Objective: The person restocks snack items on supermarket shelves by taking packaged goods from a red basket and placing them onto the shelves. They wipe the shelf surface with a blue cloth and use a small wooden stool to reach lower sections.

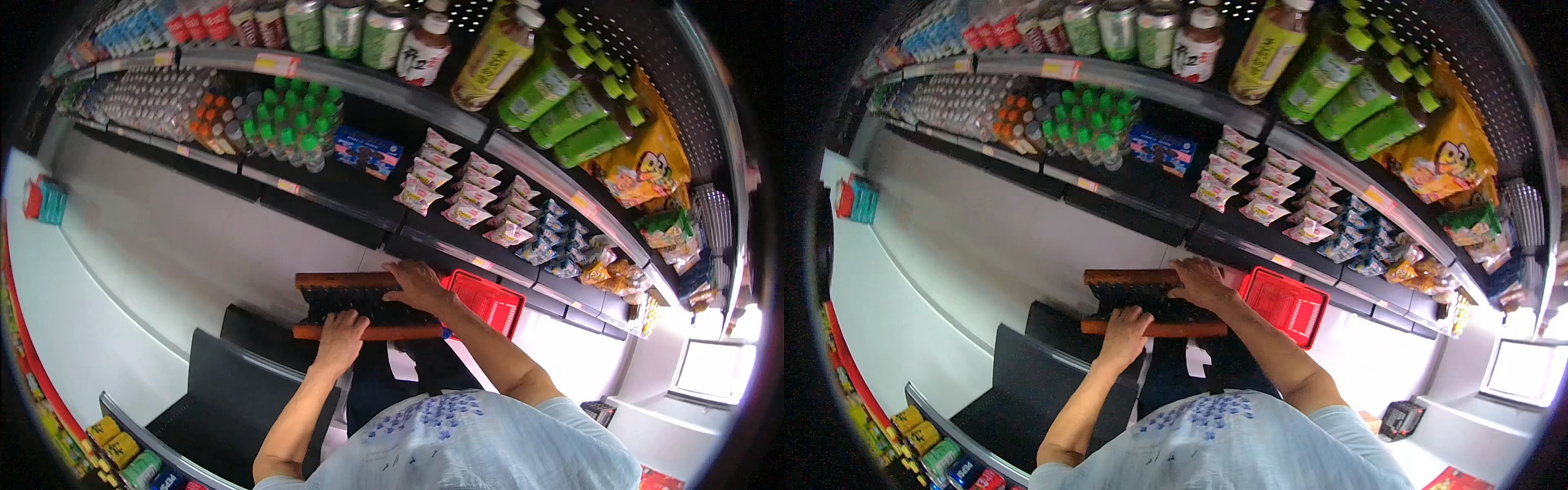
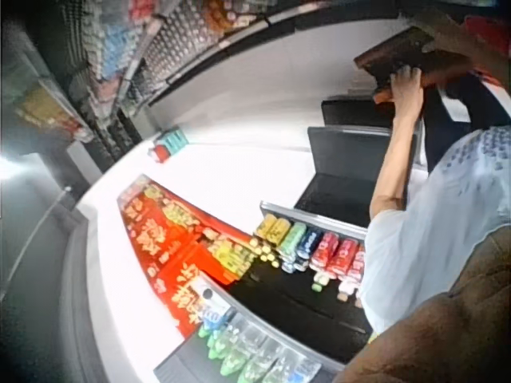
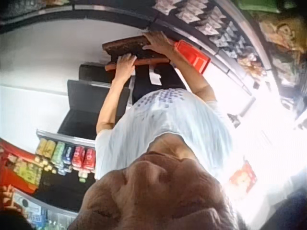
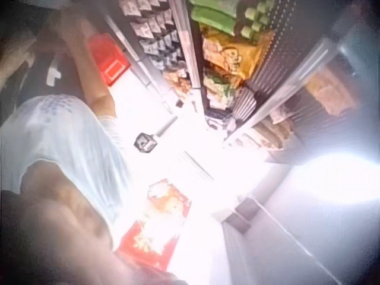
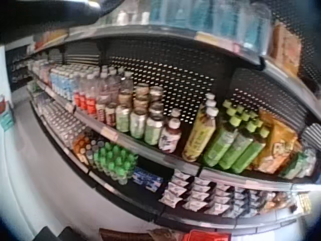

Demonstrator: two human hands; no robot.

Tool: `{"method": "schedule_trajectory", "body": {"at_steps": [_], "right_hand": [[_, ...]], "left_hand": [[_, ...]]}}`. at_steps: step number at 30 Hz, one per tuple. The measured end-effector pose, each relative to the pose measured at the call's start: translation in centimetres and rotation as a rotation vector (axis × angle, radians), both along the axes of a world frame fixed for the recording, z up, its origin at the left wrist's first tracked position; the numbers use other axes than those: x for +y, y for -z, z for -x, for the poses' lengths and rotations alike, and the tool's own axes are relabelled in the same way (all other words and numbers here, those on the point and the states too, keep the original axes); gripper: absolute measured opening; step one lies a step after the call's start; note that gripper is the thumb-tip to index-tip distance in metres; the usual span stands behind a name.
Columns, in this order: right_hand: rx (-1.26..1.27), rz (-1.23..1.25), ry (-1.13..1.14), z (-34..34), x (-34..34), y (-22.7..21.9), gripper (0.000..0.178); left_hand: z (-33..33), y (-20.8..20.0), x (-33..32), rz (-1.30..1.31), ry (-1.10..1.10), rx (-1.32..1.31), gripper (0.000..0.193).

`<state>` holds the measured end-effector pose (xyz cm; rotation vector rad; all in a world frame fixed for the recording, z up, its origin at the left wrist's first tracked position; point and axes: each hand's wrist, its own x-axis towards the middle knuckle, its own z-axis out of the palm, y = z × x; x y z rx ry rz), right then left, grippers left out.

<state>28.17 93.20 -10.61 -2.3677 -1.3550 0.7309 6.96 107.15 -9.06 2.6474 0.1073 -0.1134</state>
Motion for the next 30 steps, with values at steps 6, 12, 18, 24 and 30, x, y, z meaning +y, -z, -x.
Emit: {"method": "schedule_trajectory", "body": {"at_steps": [6,12,18,24,30], "right_hand": [[0.160,0.215,-0.006,-2.2,-7.3,2.2,0.063],[0.095,0.072,0.123,-1.4,-12.4,3.5,0.051],[-0.094,-0.070,0.192,-1.5,-15.8,2.6,0.045],[-0.040,0.102,0.248,-1.6,-17.0,5.8,0.036],[-0.016,-0.059,0.445,-1.3,-16.2,9.0,0.018]], "left_hand": [[-2.8,0.1,-3.6,-0.014,0.209,0.057,0.041],[-5.4,0.7,-7.3,-0.043,0.330,0.150,0.040],[-9.5,-0.5,-10.5,0.090,0.350,0.308,0.053],[-16.1,-3.3,-11.6,0.002,0.241,0.096,0.062],[-20.2,5.2,-9.4,-0.042,0.514,0.303,0.057]]}}
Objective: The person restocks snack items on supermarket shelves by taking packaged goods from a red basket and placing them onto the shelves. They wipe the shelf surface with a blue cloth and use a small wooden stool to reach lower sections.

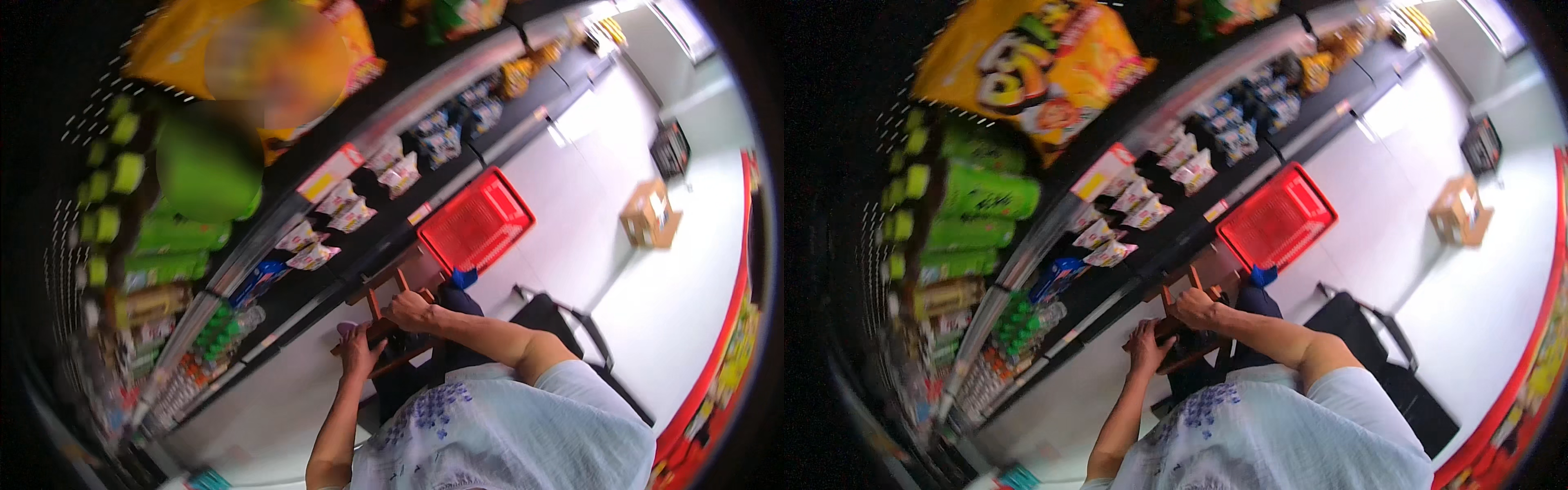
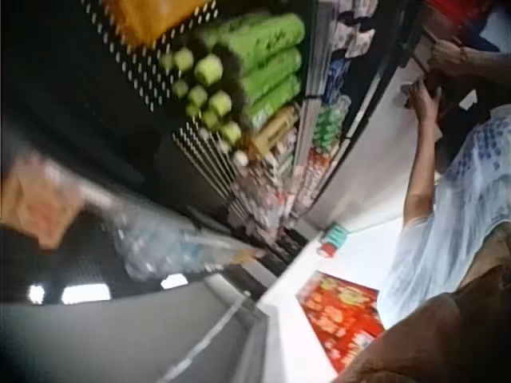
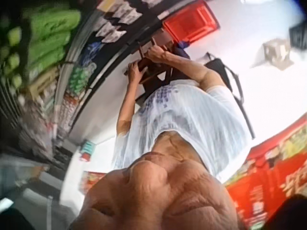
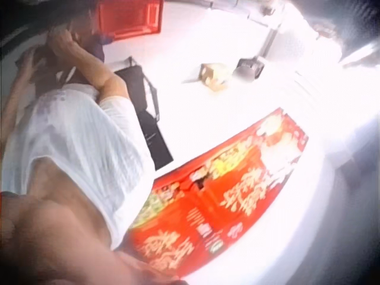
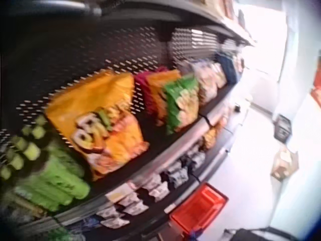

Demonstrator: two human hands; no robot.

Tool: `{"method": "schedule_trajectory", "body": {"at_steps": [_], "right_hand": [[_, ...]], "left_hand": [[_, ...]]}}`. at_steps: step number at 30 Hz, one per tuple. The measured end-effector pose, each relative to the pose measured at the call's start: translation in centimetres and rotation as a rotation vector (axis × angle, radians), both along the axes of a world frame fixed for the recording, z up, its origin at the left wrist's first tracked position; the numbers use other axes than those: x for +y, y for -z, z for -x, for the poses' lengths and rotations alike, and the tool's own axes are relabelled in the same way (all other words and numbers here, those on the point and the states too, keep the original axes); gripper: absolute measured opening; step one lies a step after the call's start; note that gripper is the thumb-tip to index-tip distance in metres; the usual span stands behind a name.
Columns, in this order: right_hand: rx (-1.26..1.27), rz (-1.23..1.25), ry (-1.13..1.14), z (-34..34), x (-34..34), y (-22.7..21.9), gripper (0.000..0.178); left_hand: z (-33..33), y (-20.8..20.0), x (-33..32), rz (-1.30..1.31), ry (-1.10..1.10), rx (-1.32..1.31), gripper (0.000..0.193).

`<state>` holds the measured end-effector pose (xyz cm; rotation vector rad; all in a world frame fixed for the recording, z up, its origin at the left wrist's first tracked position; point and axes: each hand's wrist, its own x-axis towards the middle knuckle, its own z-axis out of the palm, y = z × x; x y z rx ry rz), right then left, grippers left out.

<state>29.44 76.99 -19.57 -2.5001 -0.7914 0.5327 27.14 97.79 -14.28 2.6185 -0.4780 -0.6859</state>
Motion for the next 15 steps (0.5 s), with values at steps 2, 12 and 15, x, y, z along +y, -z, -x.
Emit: {"method": "schedule_trajectory", "body": {"at_steps": [2,12,15], "right_hand": [[-0.020,0.041,0.053,0.9,1.0,1.9,0.014],[-0.107,-0.086,0.702,3.4,3.9,0.7,0.032],[-0.162,-0.357,1.103,5.4,1.5,-0.7,0.043]], "left_hand": [[-2.3,2.0,0.2,0.026,0.060,0.185,0.049],[-5.8,7.5,2.5,0.044,0.190,0.287,0.044],[-6.5,9.4,2.0,-0.048,0.114,0.369,0.042]]}}
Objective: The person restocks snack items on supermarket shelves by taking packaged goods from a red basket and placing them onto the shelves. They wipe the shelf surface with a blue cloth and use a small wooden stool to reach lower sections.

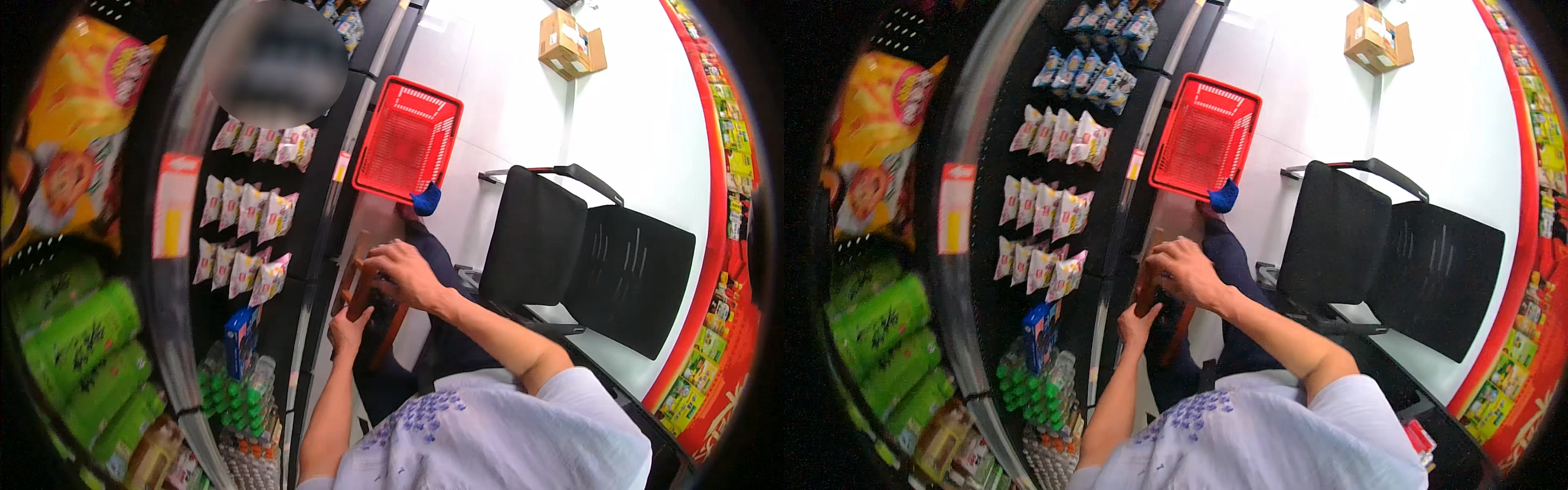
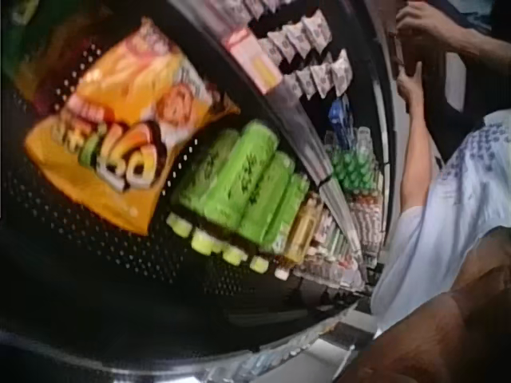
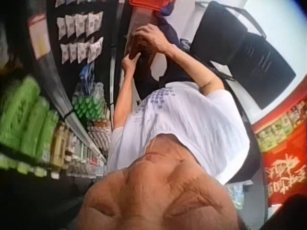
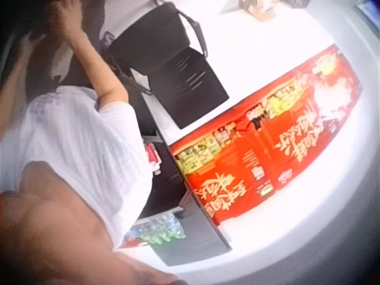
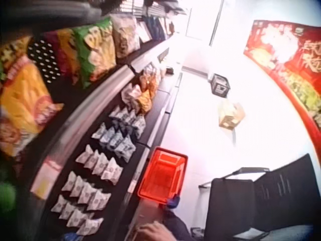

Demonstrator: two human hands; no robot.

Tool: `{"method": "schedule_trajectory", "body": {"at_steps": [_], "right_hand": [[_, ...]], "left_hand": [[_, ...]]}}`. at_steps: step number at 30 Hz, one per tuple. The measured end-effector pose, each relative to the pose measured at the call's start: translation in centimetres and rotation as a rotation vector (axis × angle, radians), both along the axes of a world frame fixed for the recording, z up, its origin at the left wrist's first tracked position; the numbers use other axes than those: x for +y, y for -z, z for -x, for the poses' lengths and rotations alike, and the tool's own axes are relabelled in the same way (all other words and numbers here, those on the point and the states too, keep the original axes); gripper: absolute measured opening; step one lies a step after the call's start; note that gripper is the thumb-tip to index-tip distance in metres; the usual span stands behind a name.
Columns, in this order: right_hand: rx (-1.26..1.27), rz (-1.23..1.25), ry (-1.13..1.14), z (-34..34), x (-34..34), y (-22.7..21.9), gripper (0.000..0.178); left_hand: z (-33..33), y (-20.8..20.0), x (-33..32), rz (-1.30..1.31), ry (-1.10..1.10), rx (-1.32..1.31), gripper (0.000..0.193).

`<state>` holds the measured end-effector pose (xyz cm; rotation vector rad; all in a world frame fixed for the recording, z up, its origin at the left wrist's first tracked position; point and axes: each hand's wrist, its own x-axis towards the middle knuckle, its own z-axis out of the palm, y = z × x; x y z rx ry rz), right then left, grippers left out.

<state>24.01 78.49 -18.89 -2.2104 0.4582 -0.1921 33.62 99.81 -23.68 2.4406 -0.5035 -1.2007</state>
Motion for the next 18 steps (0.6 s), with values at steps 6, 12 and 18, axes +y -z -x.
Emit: {"method": "schedule_trajectory", "body": {"at_steps": [6,12,18], "right_hand": [[0.335,-0.075,0.690,15.0,-5.8,12.9,0.039],[0.922,-0.138,0.896,28.1,-10.3,19.8,0.048],[1.064,-0.074,0.869,32.6,-10.3,23.9,0.058]], "left_hand": [[1.0,8.3,-0.2,-0.124,-0.016,-0.072,0.052],[1.0,14.2,-2.5,-0.237,-0.092,0.047,0.054],[3.2,22.2,-2.1,-0.265,-0.085,0.019,0.047]]}}
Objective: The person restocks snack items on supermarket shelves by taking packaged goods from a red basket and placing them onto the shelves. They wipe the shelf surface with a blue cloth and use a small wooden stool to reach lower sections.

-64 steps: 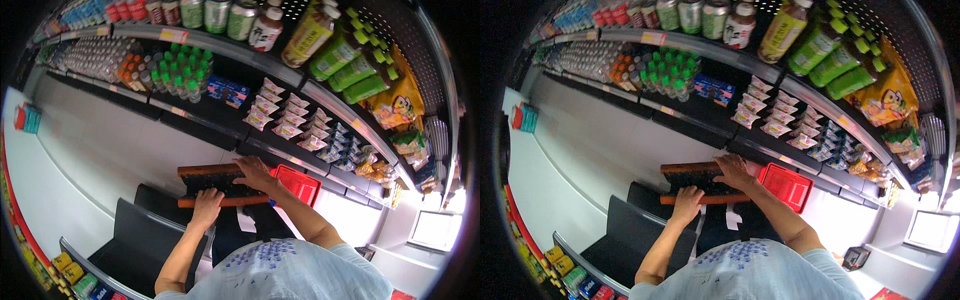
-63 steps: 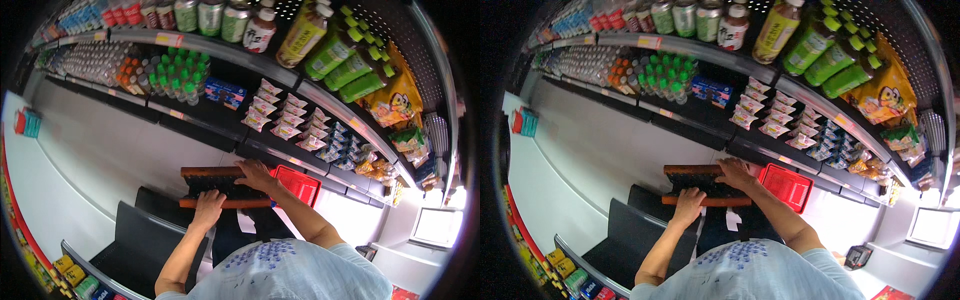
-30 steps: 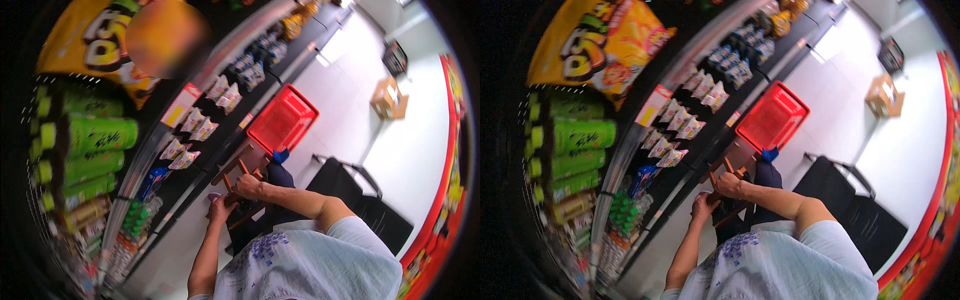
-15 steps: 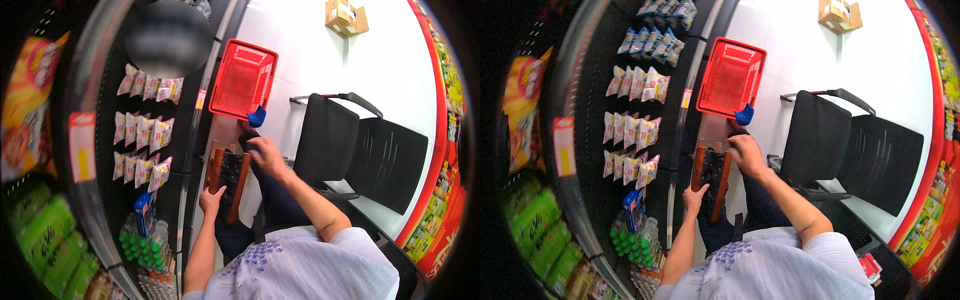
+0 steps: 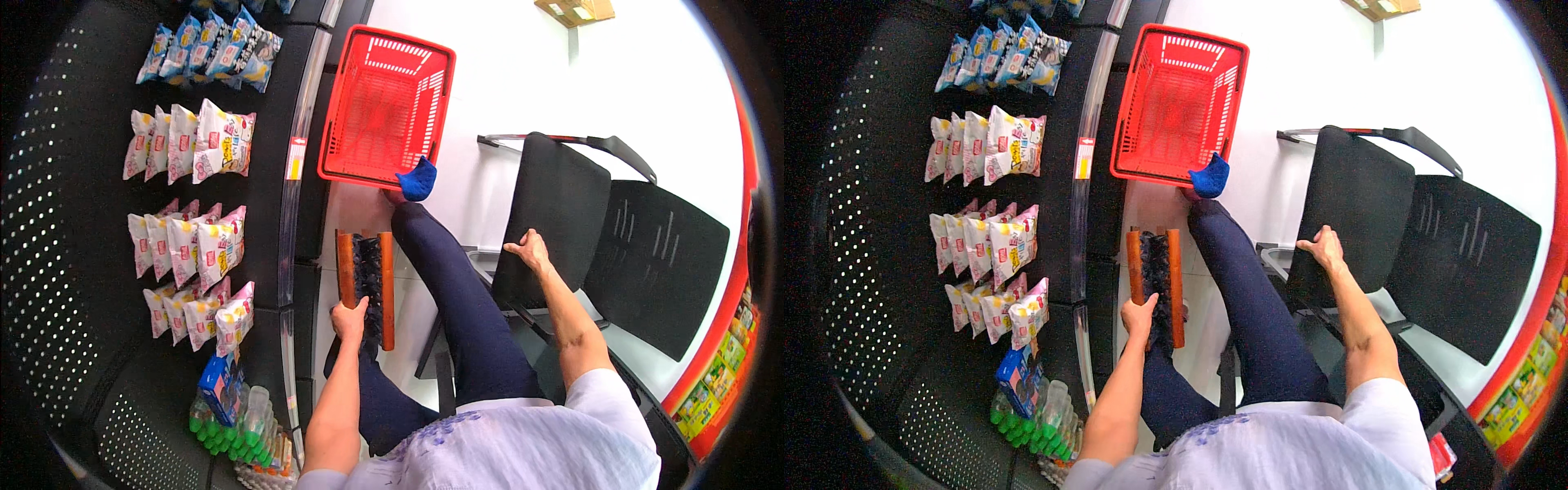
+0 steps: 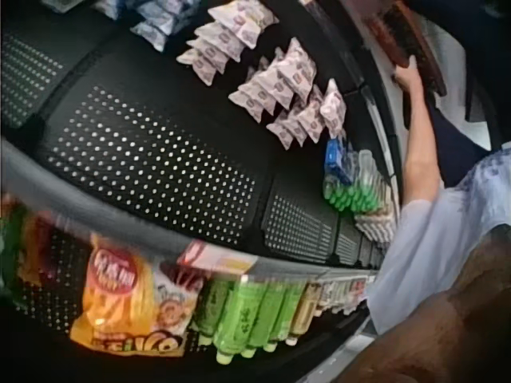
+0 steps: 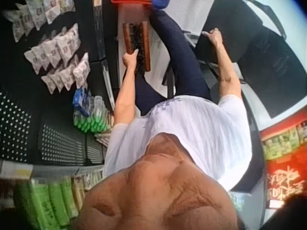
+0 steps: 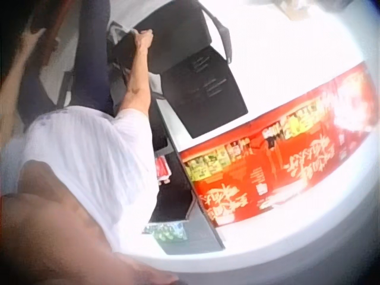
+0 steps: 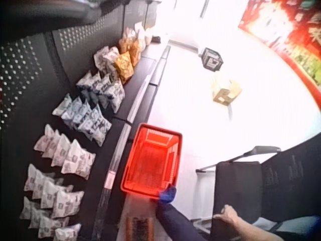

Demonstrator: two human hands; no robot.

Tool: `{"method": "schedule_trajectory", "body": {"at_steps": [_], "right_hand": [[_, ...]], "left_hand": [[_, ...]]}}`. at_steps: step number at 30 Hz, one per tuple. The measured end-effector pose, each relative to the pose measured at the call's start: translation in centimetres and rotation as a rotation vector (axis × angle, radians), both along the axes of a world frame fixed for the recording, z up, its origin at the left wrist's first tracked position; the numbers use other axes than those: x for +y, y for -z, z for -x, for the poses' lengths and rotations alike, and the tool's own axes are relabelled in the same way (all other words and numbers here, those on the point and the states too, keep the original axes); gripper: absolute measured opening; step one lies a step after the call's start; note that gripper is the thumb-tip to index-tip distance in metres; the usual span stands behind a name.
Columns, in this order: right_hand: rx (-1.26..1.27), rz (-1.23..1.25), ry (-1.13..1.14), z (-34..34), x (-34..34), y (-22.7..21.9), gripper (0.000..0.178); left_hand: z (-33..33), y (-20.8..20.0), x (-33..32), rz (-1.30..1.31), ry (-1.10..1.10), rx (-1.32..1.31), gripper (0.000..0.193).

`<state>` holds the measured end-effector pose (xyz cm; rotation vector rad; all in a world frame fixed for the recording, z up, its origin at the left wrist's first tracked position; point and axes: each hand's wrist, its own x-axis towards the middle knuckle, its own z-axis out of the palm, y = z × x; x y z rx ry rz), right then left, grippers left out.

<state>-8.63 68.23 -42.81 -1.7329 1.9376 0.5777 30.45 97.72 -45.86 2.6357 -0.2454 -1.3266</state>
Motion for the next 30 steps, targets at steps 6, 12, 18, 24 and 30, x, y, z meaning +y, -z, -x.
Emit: {"method": "schedule_trajectory", "body": {"at_steps": [6,12,18,24,30], "right_hand": [[-0.021,-0.073,0.037,-0.4,-0.7,0.6,0.056],[-0.019,-0.087,-0.022,0.2,-1.0,1.4,0.054],[-0.038,-0.072,-0.008,0.1,-1.1,1.7,0.054],[-0.037,-0.069,-0.024,0.5,-1.1,2.1,0.054],[-0.024,-0.098,-0.006,1.6,-1.5,2.9,0.056]], "left_hand": [[1.7,6.1,0.3,0.026,-0.039,0.007,0.034],[3.7,11.6,2.2,0.059,-0.049,0.086,0.027],[4.6,13.8,3.3,0.061,-0.029,0.140,0.026],[6.3,17.0,5.8,0.135,-0.040,0.202,0.028],[7.8,19.6,6.8,0.138,-0.035,0.278,0.028]]}}
